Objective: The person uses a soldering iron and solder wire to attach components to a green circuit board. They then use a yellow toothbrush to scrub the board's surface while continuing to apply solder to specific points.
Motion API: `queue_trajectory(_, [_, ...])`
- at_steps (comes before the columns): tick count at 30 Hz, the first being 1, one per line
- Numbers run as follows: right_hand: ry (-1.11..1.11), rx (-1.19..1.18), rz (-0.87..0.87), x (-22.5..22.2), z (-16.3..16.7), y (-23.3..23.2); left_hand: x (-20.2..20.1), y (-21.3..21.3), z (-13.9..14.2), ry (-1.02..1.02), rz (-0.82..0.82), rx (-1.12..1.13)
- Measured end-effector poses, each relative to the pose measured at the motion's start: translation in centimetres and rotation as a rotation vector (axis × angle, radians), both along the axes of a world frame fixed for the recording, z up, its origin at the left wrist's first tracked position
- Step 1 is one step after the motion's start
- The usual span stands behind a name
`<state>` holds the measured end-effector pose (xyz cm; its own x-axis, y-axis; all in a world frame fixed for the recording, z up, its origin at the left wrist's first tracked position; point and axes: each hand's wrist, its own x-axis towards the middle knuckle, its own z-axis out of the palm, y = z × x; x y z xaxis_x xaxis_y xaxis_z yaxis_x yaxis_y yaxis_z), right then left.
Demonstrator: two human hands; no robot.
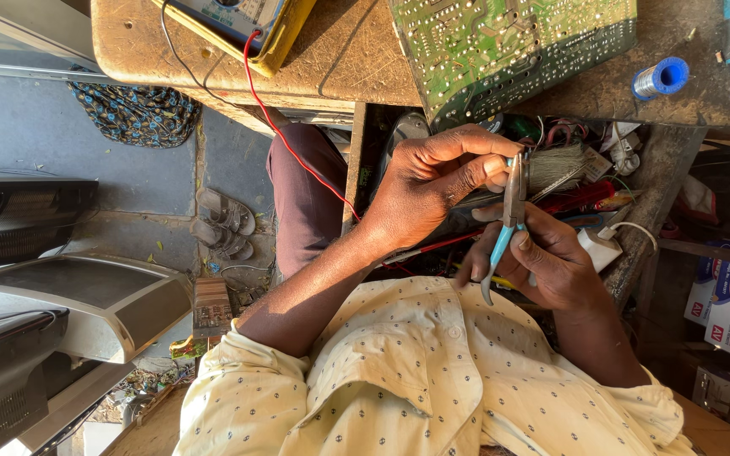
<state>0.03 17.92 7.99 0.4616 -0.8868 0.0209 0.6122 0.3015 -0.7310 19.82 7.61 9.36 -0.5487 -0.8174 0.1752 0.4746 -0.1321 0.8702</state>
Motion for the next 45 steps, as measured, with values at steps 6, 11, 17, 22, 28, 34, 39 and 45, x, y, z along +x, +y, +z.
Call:
queue_trajectory(6, [-0.192,0.072,0.023,0.1,0.2,0.6,0.0,-0.1,0.2,0.060,-0.050,-0.055])
queue_trajectory(11, [-0.079,0.027,-0.027,-0.3,0.3,0.2,-0.8,-0.2,0.8,0.031,-0.044,-0.035])
queue_trajectory(17, [-0.071,0.031,-0.050,-0.9,0.1,0.3,-1.2,-0.4,1.1,0.016,-0.039,-0.039])
queue_trajectory(22, [-0.208,0.079,-0.034,-1.4,0.0,0.8,-1.3,-0.1,1.4,-0.010,-0.042,-0.068])
queue_trajectory(28, [0.176,-0.396,-0.191,-0.8,1.0,1.1,-0.9,0.2,2.1,-0.053,0.019,-0.125])
queue_trajectory(34, [0.763,-0.390,-0.419,-1.9,2.3,1.7,-0.2,0.7,2.6,-0.045,0.077,-0.214])
queue_trajectory(39, [1.492,-0.558,-0.472,-0.8,2.5,1.9,0.5,0.8,2.9,-0.070,0.134,-0.286])
queue_trajectory(45, [1.866,-0.739,-0.468,1.2,2.2,1.2,1.0,1.4,3.3,-0.169,0.186,-0.310])
